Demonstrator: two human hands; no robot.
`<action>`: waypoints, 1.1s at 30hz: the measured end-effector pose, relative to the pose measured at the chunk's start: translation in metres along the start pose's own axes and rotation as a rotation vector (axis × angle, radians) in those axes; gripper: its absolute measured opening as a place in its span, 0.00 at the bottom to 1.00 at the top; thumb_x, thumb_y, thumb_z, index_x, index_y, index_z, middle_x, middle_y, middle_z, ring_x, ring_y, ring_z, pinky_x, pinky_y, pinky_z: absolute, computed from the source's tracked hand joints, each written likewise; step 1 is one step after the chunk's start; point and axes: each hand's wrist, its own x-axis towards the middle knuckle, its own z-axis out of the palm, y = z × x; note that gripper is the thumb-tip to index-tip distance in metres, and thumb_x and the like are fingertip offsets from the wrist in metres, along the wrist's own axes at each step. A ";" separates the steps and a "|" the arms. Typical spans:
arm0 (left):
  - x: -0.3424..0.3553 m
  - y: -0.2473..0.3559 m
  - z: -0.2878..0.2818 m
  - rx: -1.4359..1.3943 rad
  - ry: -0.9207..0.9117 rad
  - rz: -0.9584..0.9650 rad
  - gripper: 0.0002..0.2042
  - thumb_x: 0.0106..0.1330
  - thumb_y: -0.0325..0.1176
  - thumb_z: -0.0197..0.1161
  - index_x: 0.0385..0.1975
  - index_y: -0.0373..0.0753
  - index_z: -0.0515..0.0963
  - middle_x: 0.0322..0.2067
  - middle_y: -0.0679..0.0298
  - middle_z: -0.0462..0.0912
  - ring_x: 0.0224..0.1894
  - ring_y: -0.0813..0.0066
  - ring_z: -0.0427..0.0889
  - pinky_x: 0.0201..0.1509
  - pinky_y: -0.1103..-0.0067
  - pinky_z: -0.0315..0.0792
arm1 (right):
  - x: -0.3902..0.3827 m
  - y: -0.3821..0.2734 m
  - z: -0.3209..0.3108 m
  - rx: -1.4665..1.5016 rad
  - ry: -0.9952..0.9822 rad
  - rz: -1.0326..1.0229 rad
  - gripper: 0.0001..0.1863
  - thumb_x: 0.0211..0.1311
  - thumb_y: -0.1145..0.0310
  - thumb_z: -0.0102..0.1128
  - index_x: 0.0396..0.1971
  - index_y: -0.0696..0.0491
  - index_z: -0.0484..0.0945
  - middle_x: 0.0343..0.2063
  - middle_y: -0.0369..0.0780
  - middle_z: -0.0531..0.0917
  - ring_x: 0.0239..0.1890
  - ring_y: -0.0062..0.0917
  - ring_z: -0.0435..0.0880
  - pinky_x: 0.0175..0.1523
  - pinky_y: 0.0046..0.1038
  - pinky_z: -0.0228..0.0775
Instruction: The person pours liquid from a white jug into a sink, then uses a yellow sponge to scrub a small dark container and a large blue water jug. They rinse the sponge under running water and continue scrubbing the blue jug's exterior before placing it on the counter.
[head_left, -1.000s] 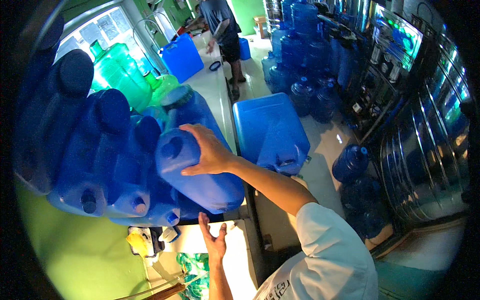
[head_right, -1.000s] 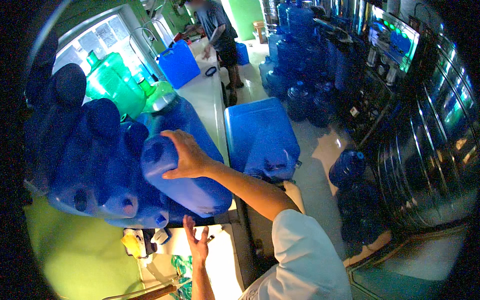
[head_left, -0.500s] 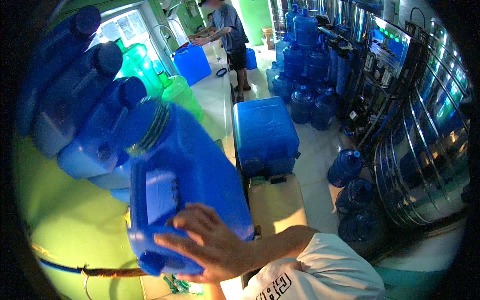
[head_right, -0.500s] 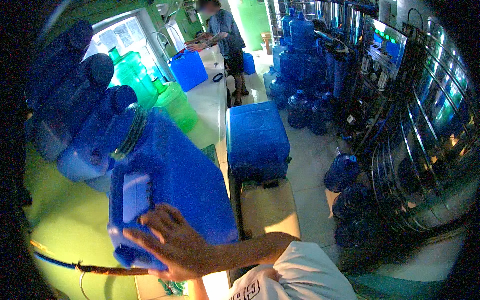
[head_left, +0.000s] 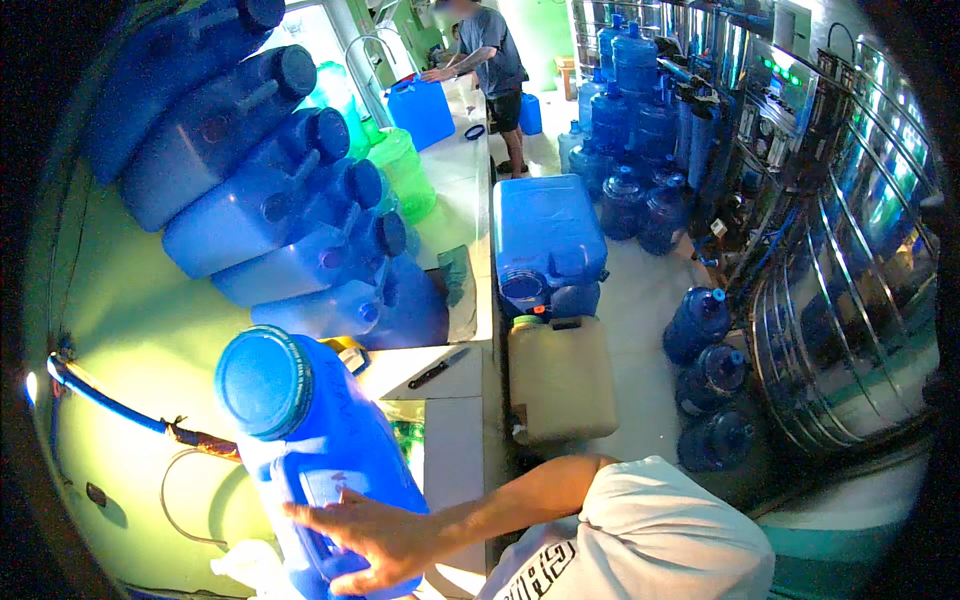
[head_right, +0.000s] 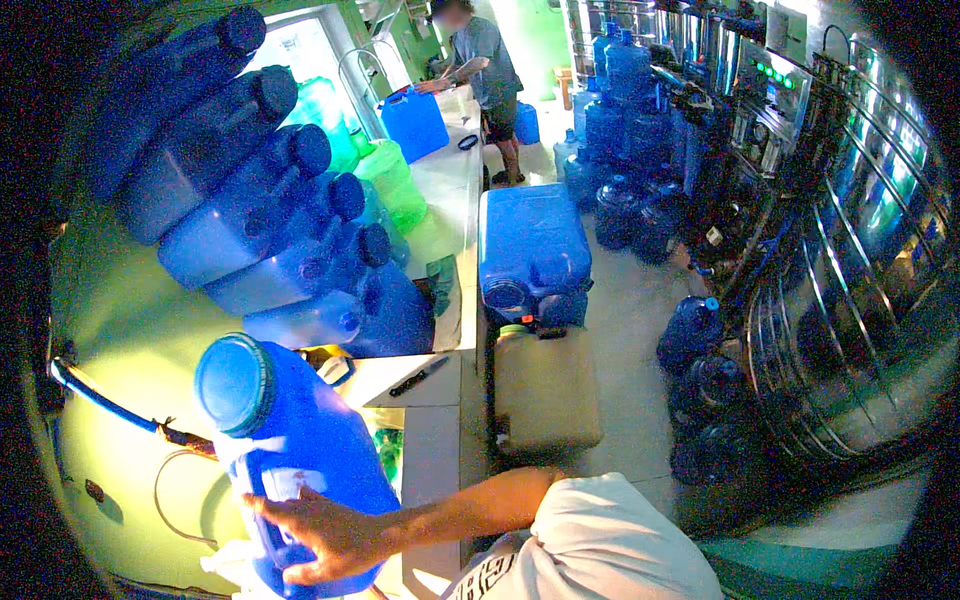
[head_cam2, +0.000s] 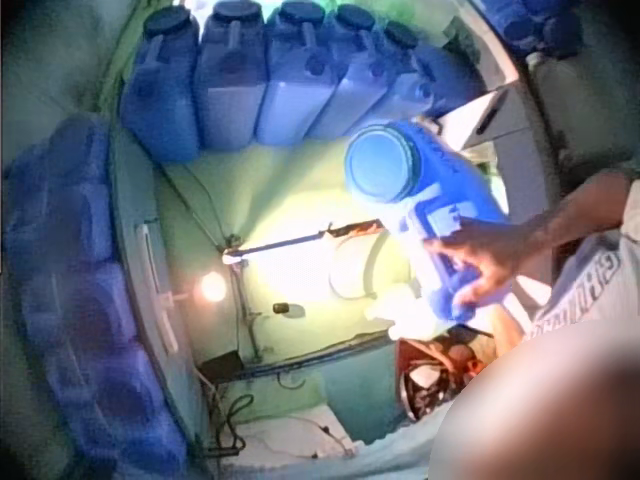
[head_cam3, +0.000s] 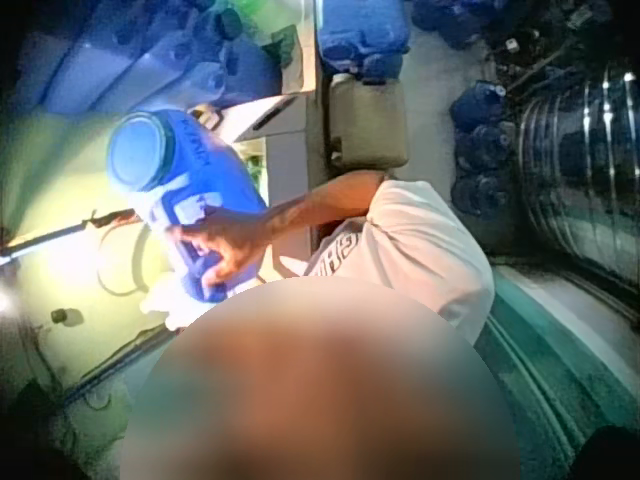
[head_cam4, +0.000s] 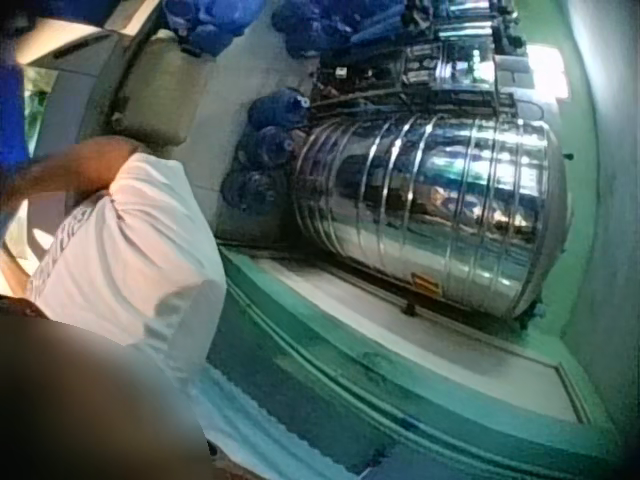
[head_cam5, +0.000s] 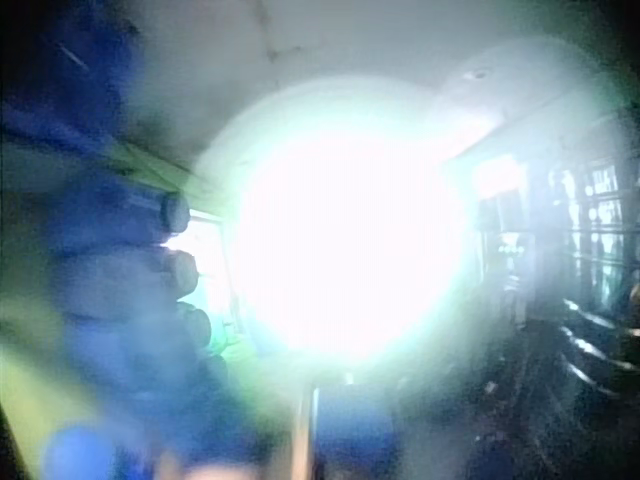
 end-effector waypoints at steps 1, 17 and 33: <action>0.000 0.003 -0.009 0.021 0.016 0.008 0.38 0.68 0.62 0.52 0.69 0.41 0.54 0.65 0.52 0.59 0.66 0.58 0.61 0.70 0.63 0.52 | 0.002 0.006 0.004 0.121 -0.066 0.117 0.54 0.57 0.57 0.69 0.76 0.55 0.43 0.42 0.43 0.76 0.47 0.35 0.76 0.66 0.50 0.53; 0.033 -0.005 -0.011 0.365 0.041 0.103 0.35 0.66 0.60 0.57 0.62 0.39 0.63 0.57 0.51 0.68 0.58 0.60 0.68 0.65 0.66 0.57 | -0.051 0.220 0.135 0.007 -0.012 0.296 0.38 0.55 0.59 0.69 0.64 0.52 0.63 0.51 0.45 0.75 0.57 0.39 0.73 0.59 0.43 0.60; 0.060 -0.061 0.061 0.909 -0.280 -0.118 0.32 0.63 0.58 0.62 0.56 0.37 0.72 0.49 0.50 0.78 0.50 0.63 0.75 0.60 0.69 0.63 | -0.106 0.373 -0.066 -0.575 0.182 0.261 0.23 0.51 0.73 0.61 0.51 0.54 0.76 0.52 0.45 0.72 0.60 0.40 0.68 0.62 0.50 0.57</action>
